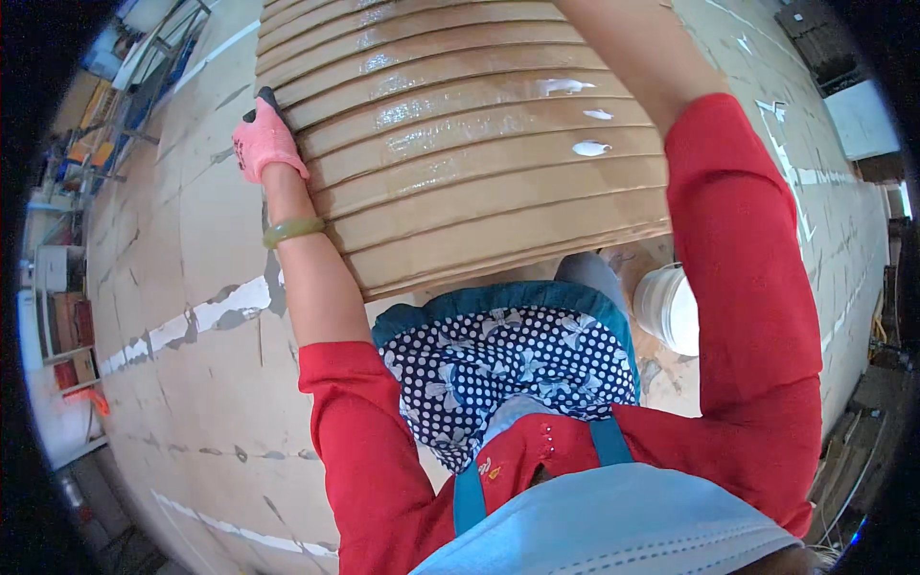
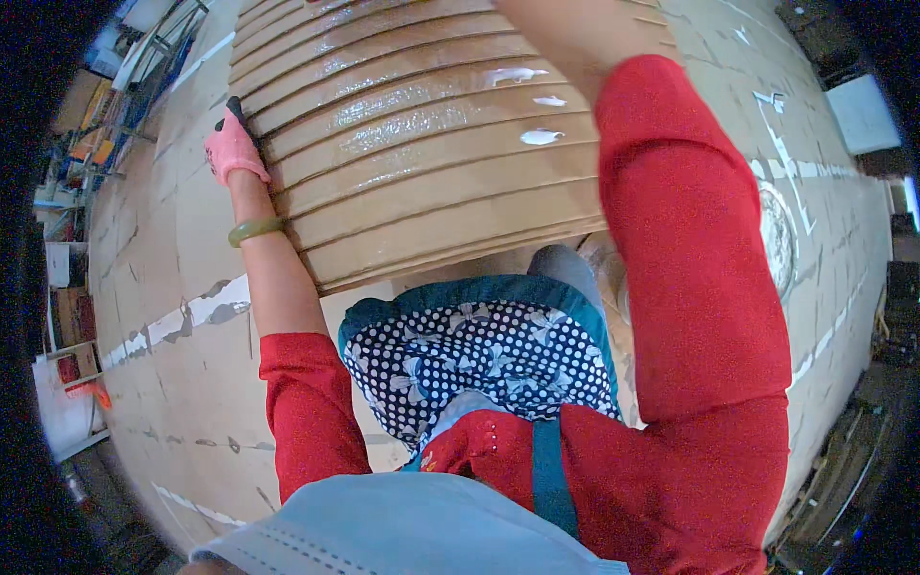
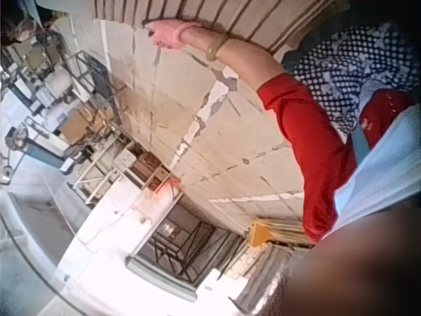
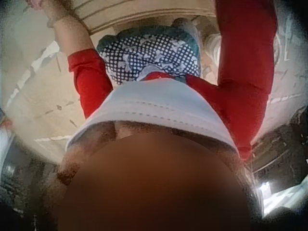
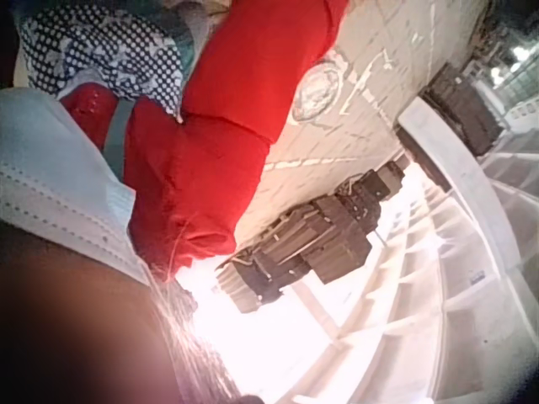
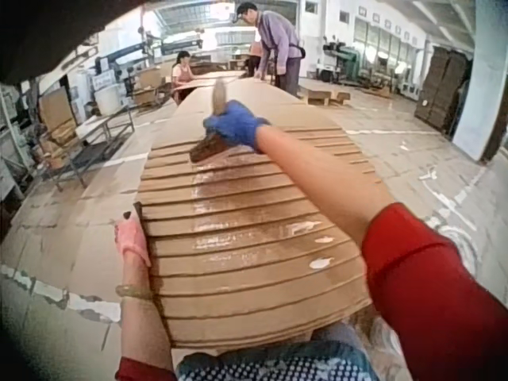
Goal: Applying a liquid substance (paint or glue) to sheets of corrugated board using a brush.
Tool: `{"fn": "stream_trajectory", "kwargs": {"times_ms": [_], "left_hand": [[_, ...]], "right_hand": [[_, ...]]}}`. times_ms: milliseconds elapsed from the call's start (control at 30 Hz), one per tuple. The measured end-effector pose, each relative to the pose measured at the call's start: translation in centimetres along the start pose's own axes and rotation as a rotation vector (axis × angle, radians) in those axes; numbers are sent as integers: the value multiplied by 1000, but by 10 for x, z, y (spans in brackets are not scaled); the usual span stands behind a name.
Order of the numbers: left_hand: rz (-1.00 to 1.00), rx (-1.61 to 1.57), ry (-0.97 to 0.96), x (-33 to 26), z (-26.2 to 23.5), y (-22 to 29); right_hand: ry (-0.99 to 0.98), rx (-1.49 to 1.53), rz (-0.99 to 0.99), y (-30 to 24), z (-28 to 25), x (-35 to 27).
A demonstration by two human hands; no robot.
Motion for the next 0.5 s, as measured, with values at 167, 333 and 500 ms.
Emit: {"fn": "stream_trajectory", "kwargs": {"times_ms": [167,333,500], "left_hand": [[-3,-87,-7,5,-5,-15],[29,-93,-19,5,-5,-14],[75,-58,-17,11,-6,-12]], "right_hand": [[-67,-122,-66,15,15,-22],[-375,363,-11,93,-44,-117],[-50,413,30,99,-117,-152]]}}
Point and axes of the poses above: each hand's wrist, its own x-axis towards the middle knuckle, its own z-axis out of the palm, y = z × x, the point moved 9 cm from there along x, towards the middle knuckle, and after that the axes turned 1 degree about z, right-handed, at the moved point
